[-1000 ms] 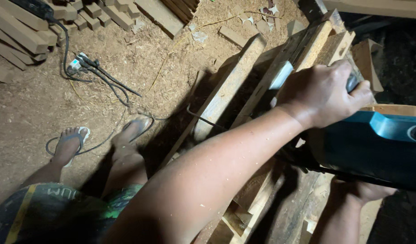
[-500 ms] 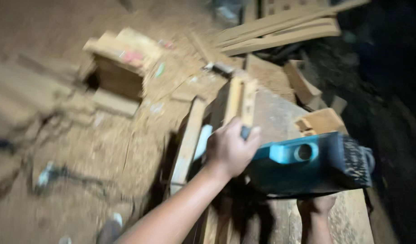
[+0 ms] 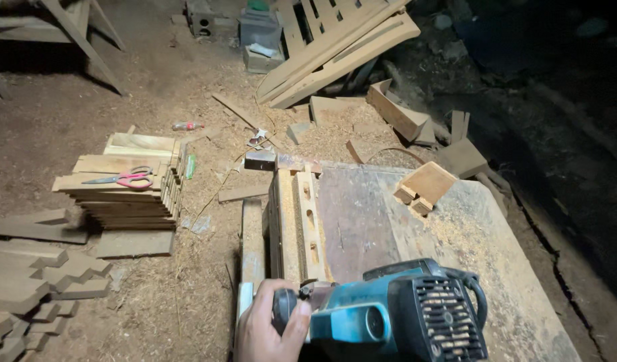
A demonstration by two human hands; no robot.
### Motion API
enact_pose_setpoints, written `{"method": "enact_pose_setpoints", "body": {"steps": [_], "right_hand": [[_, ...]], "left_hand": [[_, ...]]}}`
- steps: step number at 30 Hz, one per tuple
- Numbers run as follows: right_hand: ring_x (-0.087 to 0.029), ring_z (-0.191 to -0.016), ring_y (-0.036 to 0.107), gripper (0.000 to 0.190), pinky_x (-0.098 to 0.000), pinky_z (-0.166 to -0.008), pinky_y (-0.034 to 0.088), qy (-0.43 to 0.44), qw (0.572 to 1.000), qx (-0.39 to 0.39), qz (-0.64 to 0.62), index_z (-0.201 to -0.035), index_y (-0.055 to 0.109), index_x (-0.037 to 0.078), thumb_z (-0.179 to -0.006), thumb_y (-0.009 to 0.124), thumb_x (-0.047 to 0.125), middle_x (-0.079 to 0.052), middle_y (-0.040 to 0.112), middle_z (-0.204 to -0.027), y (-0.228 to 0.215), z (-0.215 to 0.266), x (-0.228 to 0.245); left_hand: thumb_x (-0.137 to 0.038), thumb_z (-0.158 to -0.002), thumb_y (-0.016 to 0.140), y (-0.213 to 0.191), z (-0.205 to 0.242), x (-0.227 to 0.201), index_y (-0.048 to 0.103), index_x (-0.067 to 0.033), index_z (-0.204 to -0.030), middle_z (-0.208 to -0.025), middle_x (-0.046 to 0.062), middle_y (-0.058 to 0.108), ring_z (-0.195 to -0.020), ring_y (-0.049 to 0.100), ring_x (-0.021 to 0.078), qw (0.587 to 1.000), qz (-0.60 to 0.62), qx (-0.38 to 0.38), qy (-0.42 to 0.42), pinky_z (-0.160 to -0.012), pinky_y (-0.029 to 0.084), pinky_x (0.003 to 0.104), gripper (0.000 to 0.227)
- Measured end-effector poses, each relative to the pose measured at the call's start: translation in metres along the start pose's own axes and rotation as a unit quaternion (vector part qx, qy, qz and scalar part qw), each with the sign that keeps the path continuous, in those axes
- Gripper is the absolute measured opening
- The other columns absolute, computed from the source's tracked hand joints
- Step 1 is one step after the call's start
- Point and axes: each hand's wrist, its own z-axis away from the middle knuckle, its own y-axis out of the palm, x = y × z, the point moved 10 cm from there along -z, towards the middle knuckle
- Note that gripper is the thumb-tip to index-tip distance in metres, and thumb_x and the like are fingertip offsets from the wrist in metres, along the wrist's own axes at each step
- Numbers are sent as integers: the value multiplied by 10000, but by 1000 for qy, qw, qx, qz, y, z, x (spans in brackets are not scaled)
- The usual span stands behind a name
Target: The person uses a handheld electric router to shape a groove along a wooden plank clamped to a workbench. The person guides the tool steadily along the wood, creating a continuous cut while sawdust accumulates.
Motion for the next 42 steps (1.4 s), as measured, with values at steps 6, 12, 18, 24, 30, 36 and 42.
{"method": "enact_pose_setpoints", "body": {"steps": [6, 12, 18, 24, 30, 36, 42], "right_hand": [[-281, -1127, 640, 438, -452, -963, 532, 6, 1000, -10, -8, -1422, 531, 2, -1025, 551, 186, -157, 642, -1315, -3, 5, -12], [-282, -1142, 631, 470, -460, -971, 518, -18, 999, -19, -30, -1440, 516, 19, -1009, 529, 203, -149, 636, -1319, -30, 37, -21], [-258, -1212, 610, 473, -424, -1054, 491, -31, 995, 9, -92, -1449, 501, 33, -1048, 429, 274, -111, 620, -1372, 15, 43, 5], [-221, -990, 671, 487, -349, -823, 539, 3, 992, 91, -93, -1365, 558, 43, -1087, 363, 392, -103, 685, -1186, 90, 88, 56], [-187, -687, 690, 490, -283, -537, 545, 57, 988, -21, -141, -1266, 583, 72, -1088, 348, 464, -76, 715, -928, 92, 80, 61], [-174, -471, 601, 558, -289, -341, 408, 28, 996, 66, 52, -1015, 631, 107, -1011, 413, 621, -40, 664, -720, 91, 71, 57], [-183, -445, 571, 626, -285, -332, 402, 10, 995, 101, 14, -1044, 640, 114, -1015, 346, 666, -59, 664, -715, 67, 105, 47]], "left_hand": [[-330, -794, 733, 1, -4, -12, 638, -100, -1047, -679, 65, 731, -630, 751, 176, 996, 39, 32, 67, -652, 603, 346, 355], [-342, -825, 672, 5, 1, -7, 604, -125, -1111, -669, 86, 689, -594, 706, 186, 998, -7, 59, -27, -587, 551, 384, 365], [-415, -854, 706, -12, 6, -43, 603, -76, -976, -695, 124, 657, -629, 666, 252, 997, -5, 5, 79, -614, 528, 386, 375], [-511, -892, 680, -15, 9, -36, 603, -47, -866, -718, 166, 660, -675, 662, 304, 995, -29, -38, 93, -621, 511, 416, 470], [-540, -892, 647, -21, -2, -36, 673, -62, -856, -773, 167, 712, -751, 710, 342, 988, -41, -114, 93, -686, 535, 450, 481], [-487, -905, 644, -31, 15, -44, 697, -48, -819, -753, 182, 714, -758, 710, 373, 976, -36, -174, 128, -725, 535, 453, 450], [-444, -922, 633, -28, 59, -29, 660, -25, -768, -690, 171, 673, -655, 668, 334, 979, -35, -156, 127, -655, 516, 442, 448]]}}
